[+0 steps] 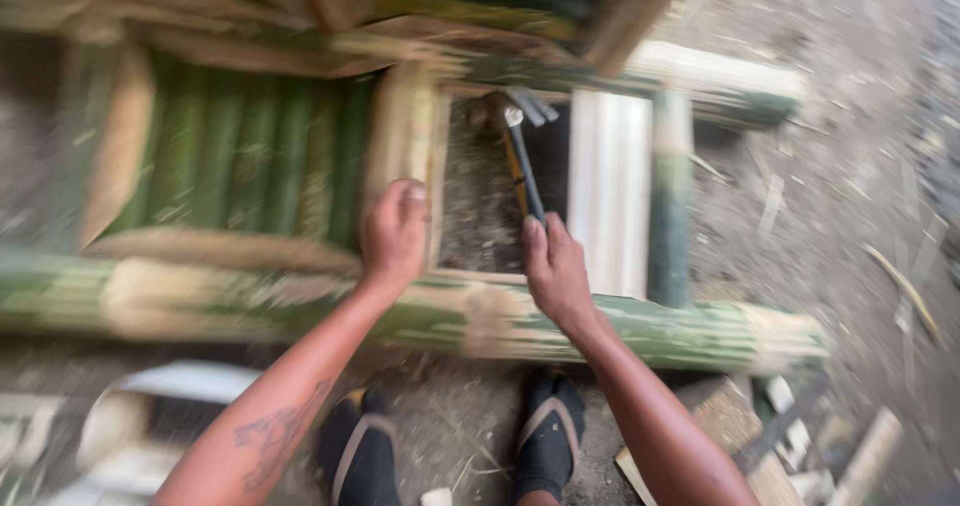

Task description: The person assembles a bamboo structure by splitting bamboo strips with a knife, placing them into a frame, and securing them with nails using a hammer. The person repeatedly retrieves nails and hammers them into the bamboo slats.

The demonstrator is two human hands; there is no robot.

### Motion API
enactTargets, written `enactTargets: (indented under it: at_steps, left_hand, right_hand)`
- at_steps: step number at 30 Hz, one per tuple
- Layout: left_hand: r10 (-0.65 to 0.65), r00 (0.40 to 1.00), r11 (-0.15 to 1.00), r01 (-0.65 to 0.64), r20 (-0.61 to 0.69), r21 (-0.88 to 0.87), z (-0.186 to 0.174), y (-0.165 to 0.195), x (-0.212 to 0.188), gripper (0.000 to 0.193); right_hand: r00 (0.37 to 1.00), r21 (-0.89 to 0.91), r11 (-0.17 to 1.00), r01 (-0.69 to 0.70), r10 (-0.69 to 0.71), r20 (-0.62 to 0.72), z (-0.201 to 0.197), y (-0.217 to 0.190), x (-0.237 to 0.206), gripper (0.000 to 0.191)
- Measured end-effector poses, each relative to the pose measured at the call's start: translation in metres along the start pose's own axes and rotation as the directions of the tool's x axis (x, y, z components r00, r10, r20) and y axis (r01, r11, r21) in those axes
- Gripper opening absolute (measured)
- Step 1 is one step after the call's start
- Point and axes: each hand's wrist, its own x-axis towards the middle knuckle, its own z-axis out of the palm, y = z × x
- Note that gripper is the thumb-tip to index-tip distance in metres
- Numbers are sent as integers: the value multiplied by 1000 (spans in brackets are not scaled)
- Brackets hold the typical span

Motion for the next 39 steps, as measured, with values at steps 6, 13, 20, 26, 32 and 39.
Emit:
enactTargets:
  at_steps: [6,13,20,26,32,39]
  left_hand:
    - [87,680,996,-48,-728,74,-190,-102,-156,14]
    - [-532,836,506,443,-137,740,-241,-202,-225,22]
    - [-556,829,582,445,-67,681,-240,-190,-213,23]
    - [-443,869,743,494,-223,451,-273,-141,-214,12]
    - [-277,961,880,262,-22,396,-256,-93,-169,14]
    - [-136,857,931,-61,496,360,-126,-16,-79,18]
  right_hand:
    - [860,-1,992,122,-106,500,134,-89,-96,43]
    - [612,-93,948,304,-119,782,214,-155,-167,44]
    - [572,-119,943,310,-84,816,241,-174,-182,40]
    - [568,-163,962,219,10,823,224,-168,-183,42]
    - [738,-55,980,190,-105,666,162,-140,-156,43]
    - [942,-168,975,-144,188,280,30,-50,-131,44]
